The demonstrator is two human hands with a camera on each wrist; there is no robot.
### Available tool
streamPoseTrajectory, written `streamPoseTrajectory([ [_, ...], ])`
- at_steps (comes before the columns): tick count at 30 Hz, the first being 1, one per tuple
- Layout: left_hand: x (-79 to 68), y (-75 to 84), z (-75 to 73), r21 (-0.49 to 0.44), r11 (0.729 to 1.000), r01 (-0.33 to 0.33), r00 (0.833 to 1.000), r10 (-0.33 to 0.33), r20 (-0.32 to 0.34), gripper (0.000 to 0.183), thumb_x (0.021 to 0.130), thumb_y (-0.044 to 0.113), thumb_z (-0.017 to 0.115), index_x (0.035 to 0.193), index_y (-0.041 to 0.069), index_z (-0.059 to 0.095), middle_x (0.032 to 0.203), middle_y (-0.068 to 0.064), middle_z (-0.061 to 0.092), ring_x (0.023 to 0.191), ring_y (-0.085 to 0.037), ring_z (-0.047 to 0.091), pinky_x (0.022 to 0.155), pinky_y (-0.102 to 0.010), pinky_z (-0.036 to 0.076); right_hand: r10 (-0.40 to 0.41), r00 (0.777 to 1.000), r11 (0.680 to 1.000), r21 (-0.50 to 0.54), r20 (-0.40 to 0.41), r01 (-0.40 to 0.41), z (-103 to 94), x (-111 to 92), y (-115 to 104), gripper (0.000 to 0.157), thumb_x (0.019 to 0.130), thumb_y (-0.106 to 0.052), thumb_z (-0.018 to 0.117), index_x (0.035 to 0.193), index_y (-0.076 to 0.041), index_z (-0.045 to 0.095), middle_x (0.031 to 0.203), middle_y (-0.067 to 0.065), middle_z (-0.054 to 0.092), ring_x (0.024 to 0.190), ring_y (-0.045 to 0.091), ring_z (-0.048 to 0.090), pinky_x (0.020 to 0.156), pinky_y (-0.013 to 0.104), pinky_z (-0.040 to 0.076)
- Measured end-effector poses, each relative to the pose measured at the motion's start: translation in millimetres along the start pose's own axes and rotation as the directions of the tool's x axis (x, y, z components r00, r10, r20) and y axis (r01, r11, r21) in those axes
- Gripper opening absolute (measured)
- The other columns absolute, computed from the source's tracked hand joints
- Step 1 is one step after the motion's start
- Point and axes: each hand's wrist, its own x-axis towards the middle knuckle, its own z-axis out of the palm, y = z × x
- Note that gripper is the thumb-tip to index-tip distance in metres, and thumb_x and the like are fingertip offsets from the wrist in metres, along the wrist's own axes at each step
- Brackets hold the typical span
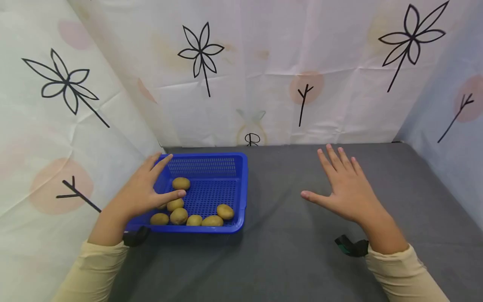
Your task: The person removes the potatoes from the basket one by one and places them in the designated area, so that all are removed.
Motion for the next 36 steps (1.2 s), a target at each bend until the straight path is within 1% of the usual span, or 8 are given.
streamPoseTrajectory([
  [5, 4.5, 3.0, -0.1, -0.049, 0.999, 0.003, 0.999, -0.001, 0.045, 0.117, 0.083, 0.085, 0.066, 0.172, 0.031, 0.014, 0.181, -0.008, 0.006, 0.166, -0.043, 0.008, 0.121, -0.079, 0.026, -0.036, 0.999, 0.998, 0.049, 0.004, 0.036, 11.1, 4.8, -16.0, 0.113, 0.094, -0.066, 0.068, 0.172, -0.012, 0.007, 0.180, 0.013, -0.001, 0.167, 0.041, -0.001, 0.133, 0.065, -0.001],
  [11, 7.4, 4.5, 0.5, -0.083, 0.996, -0.018, 0.997, 0.024, 0.078, 0.116, 0.084, 0.084, 0.067, 0.172, 0.031, 0.014, 0.181, -0.009, 0.008, 0.166, -0.043, 0.010, 0.121, -0.078, 0.028, -0.048, 0.997, 0.996, 0.082, 0.054, 0.044, 21.5, 9.1, -30.7, 0.114, 0.093, -0.069, 0.067, 0.172, -0.013, 0.008, 0.180, 0.014, 0.003, 0.166, 0.043, 0.004, 0.133, 0.065, 0.004],
  [15, 5.3, 2.5, 1.3, -0.088, 0.996, -0.030, 0.996, 0.037, 0.080, 0.116, 0.084, 0.081, 0.069, 0.172, 0.030, 0.014, 0.180, -0.010, 0.008, 0.166, -0.043, 0.010, 0.121, -0.077, 0.028, -0.061, 0.996, 0.994, 0.096, 0.058, 0.055, 25.9, 9.5, -35.9, 0.113, 0.094, -0.069, 0.067, 0.172, -0.012, 0.009, 0.180, 0.015, 0.005, 0.165, 0.045, 0.008, 0.133, 0.066, 0.006],
  [20, -1.3, -3.9, 2.5, -0.085, 0.996, -0.040, 0.998, 0.045, 0.053, 0.119, 0.082, 0.079, 0.074, 0.172, 0.028, 0.016, 0.180, -0.012, 0.011, 0.165, -0.044, 0.011, 0.122, -0.077, 0.028, -0.064, 0.997, 0.992, 0.111, 0.047, 0.059, 31.1, 10.3, -40.6, 0.112, 0.093, -0.068, 0.068, 0.172, -0.012, 0.012, 0.180, 0.015, 0.008, 0.166, 0.044, 0.008, 0.132, 0.066, 0.009],
  [23, -7.1, -9.6, 3.9, -0.081, 0.995, -0.051, 0.998, 0.053, 0.022, 0.121, 0.079, 0.077, 0.078, 0.172, 0.026, 0.020, 0.179, -0.016, 0.013, 0.164, -0.046, 0.014, 0.121, -0.077, 0.028, -0.072, 0.996, 0.990, 0.128, 0.045, 0.066, 33.3, 12.3, -44.4, 0.111, 0.093, -0.068, 0.068, 0.172, -0.012, 0.013, 0.180, 0.016, 0.010, 0.166, 0.044, 0.009, 0.132, 0.067, 0.010],
  [26, -14.5, -14.2, 4.9, -0.071, 0.996, -0.050, 0.999, 0.050, -0.006, 0.123, 0.077, 0.075, 0.081, 0.171, 0.022, 0.022, 0.178, -0.018, 0.014, 0.164, -0.048, 0.014, 0.122, -0.077, 0.027, -0.081, 0.996, 0.986, 0.148, 0.033, 0.075, 36.3, 14.7, -48.8, 0.110, 0.093, -0.066, 0.069, 0.172, -0.012, 0.015, 0.179, 0.017, 0.014, 0.165, 0.045, 0.011, 0.131, 0.067, 0.012],
  [32, -31.9, -21.0, 5.9, -0.047, 0.999, -0.004, 0.999, 0.001, -0.053, 0.128, 0.074, 0.074, 0.084, 0.170, 0.013, 0.026, 0.177, -0.024, 0.015, 0.160, -0.058, 0.010, 0.120, -0.082, 0.022, -0.096, 0.995, 0.976, 0.196, -0.015, 0.097, 40.6, 23.0, -59.7, 0.104, 0.093, -0.062, 0.073, 0.171, -0.015, 0.023, 0.178, 0.015, 0.021, 0.164, 0.044, 0.017, 0.129, 0.068, 0.018],
  [36, -40.6, -28.6, 8.9, -0.042, 0.999, 0.024, 0.997, -0.027, -0.074, 0.131, 0.072, 0.074, 0.085, 0.170, 0.011, 0.026, 0.176, -0.026, 0.017, 0.160, -0.060, 0.010, 0.120, -0.082, 0.021, -0.109, 0.993, 0.966, 0.232, -0.036, 0.115, 39.4, 32.0, -66.3, 0.099, 0.094, -0.059, 0.073, 0.171, -0.017, 0.026, 0.177, 0.013, 0.025, 0.163, 0.043, 0.020, 0.127, 0.071, 0.022],
])
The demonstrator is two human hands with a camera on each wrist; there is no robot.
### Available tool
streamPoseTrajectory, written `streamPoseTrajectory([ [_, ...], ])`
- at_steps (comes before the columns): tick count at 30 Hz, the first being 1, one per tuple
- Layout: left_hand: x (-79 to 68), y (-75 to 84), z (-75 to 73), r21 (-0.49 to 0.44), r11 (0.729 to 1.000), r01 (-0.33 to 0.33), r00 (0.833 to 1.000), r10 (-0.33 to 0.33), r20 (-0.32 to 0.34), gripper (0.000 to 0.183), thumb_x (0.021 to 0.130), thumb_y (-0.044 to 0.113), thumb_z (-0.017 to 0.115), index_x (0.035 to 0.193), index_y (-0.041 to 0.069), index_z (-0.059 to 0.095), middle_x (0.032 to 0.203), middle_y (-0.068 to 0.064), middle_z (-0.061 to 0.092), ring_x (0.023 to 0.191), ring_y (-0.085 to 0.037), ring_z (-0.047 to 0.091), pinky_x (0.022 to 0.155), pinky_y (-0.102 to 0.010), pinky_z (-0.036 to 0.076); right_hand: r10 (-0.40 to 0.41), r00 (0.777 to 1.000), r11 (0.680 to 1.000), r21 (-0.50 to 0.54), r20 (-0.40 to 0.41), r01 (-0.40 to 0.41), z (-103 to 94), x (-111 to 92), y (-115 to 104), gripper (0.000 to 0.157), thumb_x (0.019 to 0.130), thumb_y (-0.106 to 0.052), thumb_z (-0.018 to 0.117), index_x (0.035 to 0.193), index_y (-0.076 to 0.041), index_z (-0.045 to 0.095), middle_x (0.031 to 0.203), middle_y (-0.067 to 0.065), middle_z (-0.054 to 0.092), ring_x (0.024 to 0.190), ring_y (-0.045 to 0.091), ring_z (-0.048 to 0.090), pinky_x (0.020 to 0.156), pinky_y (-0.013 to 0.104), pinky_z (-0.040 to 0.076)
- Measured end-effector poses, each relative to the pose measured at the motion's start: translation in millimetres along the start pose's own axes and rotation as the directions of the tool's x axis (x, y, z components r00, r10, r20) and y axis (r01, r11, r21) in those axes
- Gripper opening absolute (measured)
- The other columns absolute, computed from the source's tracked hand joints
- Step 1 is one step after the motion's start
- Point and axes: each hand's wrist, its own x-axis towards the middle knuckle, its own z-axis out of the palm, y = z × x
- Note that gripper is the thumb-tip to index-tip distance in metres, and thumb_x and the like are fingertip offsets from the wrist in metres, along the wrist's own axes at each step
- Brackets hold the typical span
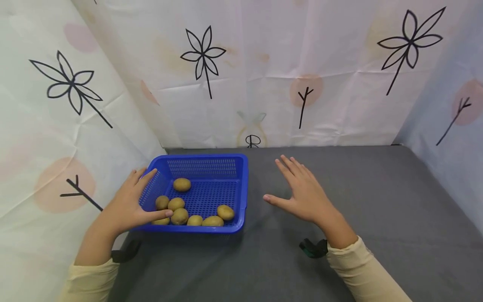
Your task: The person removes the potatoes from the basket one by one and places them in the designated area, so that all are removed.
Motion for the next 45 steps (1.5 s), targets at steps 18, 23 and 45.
streamPoseTrajectory([
  [18, -24.7, -28.9, 13.9, -0.006, 0.996, 0.092, 0.996, -0.092, -0.018, 0.143, 0.065, 0.075, 0.089, 0.169, 0.004, 0.021, 0.173, -0.034, 0.015, 0.160, -0.057, 0.010, 0.117, -0.082, 0.025, -0.107, 0.994, 0.940, 0.323, -0.031, 0.112, 10.2, 51.7, -11.2, 0.088, 0.093, -0.035, 0.084, 0.166, -0.020, 0.038, 0.172, 0.010, 0.036, 0.159, 0.038, 0.033, 0.121, 0.071, 0.034],
  [23, -26.8, -33.2, 20.3, -0.007, 0.995, 0.096, 0.995, -0.096, -0.027, 0.149, 0.062, 0.078, 0.089, 0.169, 0.001, 0.019, 0.172, -0.034, 0.016, 0.160, -0.057, 0.014, 0.119, -0.080, 0.028, -0.180, 0.984, 0.883, 0.439, -0.017, 0.169, 9.5, 79.2, -14.6, 0.079, 0.091, -0.021, 0.087, 0.160, -0.014, 0.049, 0.166, 0.013, 0.046, 0.154, 0.036, 0.043, 0.122, 0.063, 0.041],
  [45, -36.6, -37.6, 40.6, -0.026, 0.993, 0.113, 0.992, -0.114, -0.056, 0.148, 0.065, 0.078, 0.087, 0.168, -0.004, 0.019, 0.173, -0.030, 0.021, 0.158, -0.053, 0.024, 0.119, -0.077, 0.032, -0.545, 0.746, 0.589, 0.808, 0.384, 0.015, 56.4, 226.4, -54.5, 0.053, 0.093, 0.002, 0.078, 0.144, 0.003, 0.063, 0.152, 0.021, 0.061, 0.146, 0.041, 0.053, 0.111, 0.045, 0.056],
])
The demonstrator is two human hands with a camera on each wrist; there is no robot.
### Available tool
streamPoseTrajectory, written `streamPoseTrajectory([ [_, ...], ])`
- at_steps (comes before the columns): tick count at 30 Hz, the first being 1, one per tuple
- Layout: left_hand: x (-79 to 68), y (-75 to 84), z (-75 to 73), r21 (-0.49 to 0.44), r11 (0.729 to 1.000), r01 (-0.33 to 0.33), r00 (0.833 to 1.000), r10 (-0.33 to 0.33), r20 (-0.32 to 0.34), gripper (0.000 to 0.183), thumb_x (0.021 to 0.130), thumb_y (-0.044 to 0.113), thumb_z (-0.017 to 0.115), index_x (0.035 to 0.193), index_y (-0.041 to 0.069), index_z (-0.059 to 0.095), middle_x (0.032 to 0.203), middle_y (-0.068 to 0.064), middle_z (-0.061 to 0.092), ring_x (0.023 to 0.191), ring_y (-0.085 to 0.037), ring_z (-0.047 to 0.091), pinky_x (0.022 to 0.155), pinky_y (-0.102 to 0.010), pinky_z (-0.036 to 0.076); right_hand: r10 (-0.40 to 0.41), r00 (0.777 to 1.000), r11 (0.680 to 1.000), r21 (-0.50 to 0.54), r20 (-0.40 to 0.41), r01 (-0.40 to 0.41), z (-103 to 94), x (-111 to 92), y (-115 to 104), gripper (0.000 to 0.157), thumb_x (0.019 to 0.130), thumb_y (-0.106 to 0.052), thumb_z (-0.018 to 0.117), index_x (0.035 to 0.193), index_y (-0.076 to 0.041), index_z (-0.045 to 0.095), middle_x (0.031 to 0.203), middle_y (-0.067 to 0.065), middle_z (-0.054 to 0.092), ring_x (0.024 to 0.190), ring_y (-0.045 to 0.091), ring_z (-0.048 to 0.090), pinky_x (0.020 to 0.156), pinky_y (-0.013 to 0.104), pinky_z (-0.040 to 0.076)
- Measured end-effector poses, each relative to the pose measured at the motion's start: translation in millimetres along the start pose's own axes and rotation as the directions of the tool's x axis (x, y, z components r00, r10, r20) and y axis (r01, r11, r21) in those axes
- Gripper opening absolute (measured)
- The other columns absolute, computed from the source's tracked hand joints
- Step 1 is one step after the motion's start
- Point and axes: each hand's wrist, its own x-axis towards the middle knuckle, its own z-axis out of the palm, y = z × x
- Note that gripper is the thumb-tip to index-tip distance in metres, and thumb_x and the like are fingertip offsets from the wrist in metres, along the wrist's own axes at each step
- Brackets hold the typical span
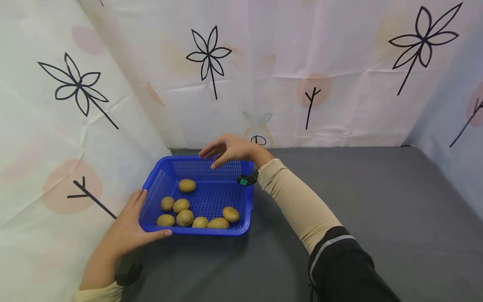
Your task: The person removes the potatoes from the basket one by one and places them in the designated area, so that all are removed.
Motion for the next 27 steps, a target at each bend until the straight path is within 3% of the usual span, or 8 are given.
streamPoseTrajectory([
  [5, 2.8, -2.4, 6.4, 0.004, 1.000, 0.005, 1.000, -0.005, -0.008, 0.150, 0.065, 0.081, 0.085, 0.167, -0.005, 0.018, 0.174, -0.030, 0.019, 0.158, -0.053, 0.025, 0.120, -0.075, 0.033, 0.063, 0.992, 0.998, -0.026, 0.107, -0.060, 10.5, 40.0, 16.2, 0.054, 0.092, 0.005, 0.078, 0.143, 0.005, 0.062, 0.152, 0.025, 0.059, 0.146, 0.043, 0.053, 0.109, 0.044, 0.058],
  [9, 1.2, -4.7, 10.6, 0.011, 1.000, 0.008, 1.000, -0.008, -0.017, 0.151, 0.065, 0.083, 0.084, 0.167, -0.006, 0.018, 0.174, -0.029, 0.018, 0.159, -0.051, 0.024, 0.121, -0.074, 0.032, 0.119, 0.980, 0.991, -0.086, 0.160, -0.106, 22.8, 68.3, 25.3, 0.054, 0.090, 0.007, 0.079, 0.142, -0.002, 0.066, 0.153, 0.022, 0.059, 0.146, 0.037, 0.054, 0.109, 0.041, 0.058],
  [15, -1.7, -6.8, 12.6, 0.042, 0.999, 0.008, 1.000, -0.007, -0.013, 0.150, 0.067, 0.084, 0.081, 0.166, -0.008, 0.017, 0.176, -0.029, 0.014, 0.162, -0.049, 0.018, 0.124, -0.072, 0.028, 0.128, 0.967, 0.981, -0.170, 0.220, -0.091, 43.5, 103.3, 35.6, 0.054, 0.089, 0.013, 0.075, 0.141, -0.002, 0.067, 0.154, 0.021, 0.060, 0.147, 0.030, 0.055, 0.123, 0.050, 0.044],
  [21, -5.1, -6.8, 13.9, 0.071, 0.997, 0.002, 1.000, 0.000, -0.022, 0.148, 0.068, 0.084, 0.081, 0.166, -0.009, 0.018, 0.175, -0.029, 0.014, 0.163, -0.049, 0.017, 0.125, -0.071, 0.028, 0.143, 0.952, 0.971, -0.224, 0.270, -0.083, 57.0, 125.0, 49.4, 0.057, 0.089, 0.018, 0.069, 0.144, 0.005, 0.062, 0.153, 0.018, 0.060, 0.151, 0.029, 0.050, 0.128, 0.046, 0.039],
  [27, -3.5, -7.1, 16.7, 0.084, 0.996, -0.006, 0.999, 0.009, -0.034, 0.148, 0.067, 0.083, 0.081, 0.165, -0.009, 0.020, 0.175, -0.030, 0.016, 0.162, -0.049, 0.019, 0.125, -0.070, 0.029, 0.177, 0.946, 0.954, -0.284, 0.271, -0.098, 61.9, 131.2, 60.2, 0.059, 0.087, 0.021, 0.067, 0.144, 0.002, 0.064, 0.153, 0.013, 0.061, 0.153, 0.026, 0.047, 0.128, 0.041, 0.038],
])
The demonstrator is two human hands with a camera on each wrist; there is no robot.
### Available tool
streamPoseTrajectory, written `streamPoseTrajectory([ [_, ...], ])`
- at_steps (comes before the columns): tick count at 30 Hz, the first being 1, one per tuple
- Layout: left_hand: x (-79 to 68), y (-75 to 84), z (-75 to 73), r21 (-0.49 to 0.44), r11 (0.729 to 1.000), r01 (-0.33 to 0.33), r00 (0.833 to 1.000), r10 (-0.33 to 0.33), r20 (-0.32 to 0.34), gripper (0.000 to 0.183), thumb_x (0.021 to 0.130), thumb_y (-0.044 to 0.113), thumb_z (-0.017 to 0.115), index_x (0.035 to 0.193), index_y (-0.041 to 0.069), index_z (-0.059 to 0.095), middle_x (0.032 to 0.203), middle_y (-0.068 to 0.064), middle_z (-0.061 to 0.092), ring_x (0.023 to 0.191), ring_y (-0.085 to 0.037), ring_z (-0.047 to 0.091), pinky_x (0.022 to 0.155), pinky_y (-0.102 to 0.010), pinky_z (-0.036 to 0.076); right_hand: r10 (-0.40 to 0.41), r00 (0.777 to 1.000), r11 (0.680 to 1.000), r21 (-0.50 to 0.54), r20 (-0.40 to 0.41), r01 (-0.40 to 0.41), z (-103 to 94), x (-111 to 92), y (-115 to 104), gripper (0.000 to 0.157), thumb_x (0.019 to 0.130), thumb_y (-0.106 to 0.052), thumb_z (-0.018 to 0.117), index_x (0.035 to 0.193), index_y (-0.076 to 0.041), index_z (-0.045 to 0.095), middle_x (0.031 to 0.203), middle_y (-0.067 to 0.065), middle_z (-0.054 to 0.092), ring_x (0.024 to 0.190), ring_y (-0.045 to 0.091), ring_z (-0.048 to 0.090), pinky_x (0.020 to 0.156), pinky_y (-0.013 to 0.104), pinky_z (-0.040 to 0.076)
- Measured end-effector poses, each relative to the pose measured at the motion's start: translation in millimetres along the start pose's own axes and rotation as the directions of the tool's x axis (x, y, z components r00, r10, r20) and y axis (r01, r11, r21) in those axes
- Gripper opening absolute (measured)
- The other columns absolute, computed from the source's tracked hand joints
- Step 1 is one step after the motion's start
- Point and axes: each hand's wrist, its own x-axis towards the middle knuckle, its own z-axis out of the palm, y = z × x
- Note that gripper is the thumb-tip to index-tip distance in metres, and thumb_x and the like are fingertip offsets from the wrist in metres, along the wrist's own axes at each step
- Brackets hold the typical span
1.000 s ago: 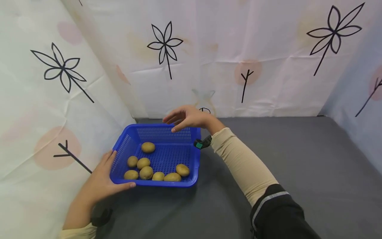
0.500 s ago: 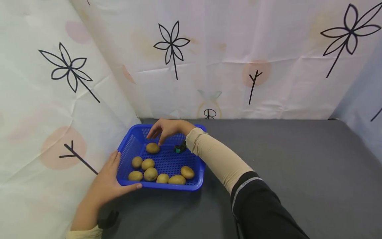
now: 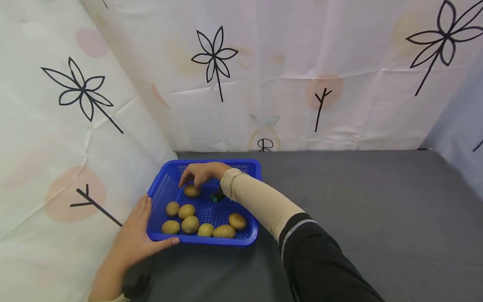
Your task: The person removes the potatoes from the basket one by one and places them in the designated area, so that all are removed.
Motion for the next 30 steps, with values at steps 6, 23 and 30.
streamPoseTrajectory([
  [6, -1.1, 0.8, 1.7, 0.010, 1.000, 0.009, 1.000, -0.009, 0.004, 0.149, 0.067, 0.084, 0.082, 0.165, -0.009, 0.020, 0.175, -0.029, 0.016, 0.163, -0.048, 0.019, 0.126, -0.070, 0.028, 0.032, 0.999, 0.997, -0.071, -0.012, -0.033, 5.9, 2.8, 8.3, 0.061, 0.088, 0.015, 0.071, 0.145, -0.004, 0.065, 0.154, 0.008, 0.061, 0.150, 0.024, 0.050, 0.123, 0.033, 0.044],
  [23, -2.2, 1.6, 2.3, -0.008, 1.000, 0.030, 1.000, -0.030, 0.006, 0.148, 0.067, 0.082, 0.083, 0.166, -0.007, 0.019, 0.176, -0.028, 0.015, 0.163, -0.048, 0.018, 0.125, -0.070, 0.028, 0.038, 0.998, 0.991, -0.123, -0.044, -0.043, 8.5, 5.8, 13.1, 0.053, 0.087, 0.009, 0.079, 0.138, -0.007, 0.072, 0.146, 0.005, 0.068, 0.143, 0.022, 0.058, 0.116, 0.029, 0.050],
  [30, -1.3, 2.6, 0.8, -0.014, 0.999, 0.043, 0.999, -0.043, 0.011, 0.149, 0.067, 0.084, 0.082, 0.167, -0.007, 0.017, 0.176, -0.027, 0.014, 0.163, -0.047, 0.017, 0.126, -0.070, 0.027, 0.043, 0.998, 0.986, -0.158, -0.050, -0.051, 8.2, 5.9, 13.9, 0.051, 0.087, 0.000, 0.085, 0.136, -0.009, 0.073, 0.144, 0.003, 0.070, 0.137, 0.021, 0.062, 0.114, 0.031, 0.052],
])
